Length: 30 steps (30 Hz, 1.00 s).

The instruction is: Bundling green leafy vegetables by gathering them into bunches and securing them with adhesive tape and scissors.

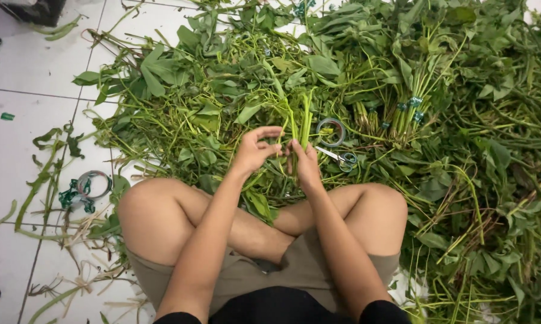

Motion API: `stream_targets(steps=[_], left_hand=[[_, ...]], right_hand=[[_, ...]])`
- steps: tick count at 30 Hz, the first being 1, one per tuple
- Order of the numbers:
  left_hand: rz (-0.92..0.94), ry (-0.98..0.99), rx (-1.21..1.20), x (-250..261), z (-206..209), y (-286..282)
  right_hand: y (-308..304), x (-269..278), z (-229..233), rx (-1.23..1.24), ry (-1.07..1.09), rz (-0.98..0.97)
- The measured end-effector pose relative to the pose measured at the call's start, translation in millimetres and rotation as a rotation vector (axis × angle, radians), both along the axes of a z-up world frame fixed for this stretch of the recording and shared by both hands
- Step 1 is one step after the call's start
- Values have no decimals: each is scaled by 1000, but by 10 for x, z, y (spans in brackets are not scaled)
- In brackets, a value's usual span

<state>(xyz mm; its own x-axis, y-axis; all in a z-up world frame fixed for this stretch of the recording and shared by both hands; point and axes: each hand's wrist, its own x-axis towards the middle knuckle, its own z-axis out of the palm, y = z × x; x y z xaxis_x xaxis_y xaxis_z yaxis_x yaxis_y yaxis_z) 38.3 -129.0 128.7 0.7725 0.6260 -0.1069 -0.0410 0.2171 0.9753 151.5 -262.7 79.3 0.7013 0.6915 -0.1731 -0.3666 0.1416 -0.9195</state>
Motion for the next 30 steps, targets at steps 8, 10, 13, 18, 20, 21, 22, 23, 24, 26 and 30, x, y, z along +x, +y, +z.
stream_targets(steps=[8,10,13,18,20,21,22,23,24,26,30], left_hand=[[-49,59,117,-73,191,-219],[-41,48,132,-91,259,-234],[-19,8,120,-68,199,-240],[-8,-35,168,-69,6,-248],[15,-77,143,-112,314,-189],[37,-117,118,-134,469,-159],[35,-116,119,-148,445,-92],[58,-193,70,-161,422,-26],[81,-271,21,-172,399,39],[92,-310,1,-200,365,96],[95,-375,-45,-207,302,131]], right_hand=[[10,84,151,92,24,-184],[6,111,147,107,22,-206],[33,86,109,132,37,-209],[46,-18,264,131,52,-283],[0,107,292,139,48,-313],[-22,168,305,144,46,-344],[-29,204,317,145,47,-346],[-37,240,328,192,55,-369],[-44,281,339,239,63,-391],[-66,276,356,242,58,-381],[-40,247,338,252,44,-359]])
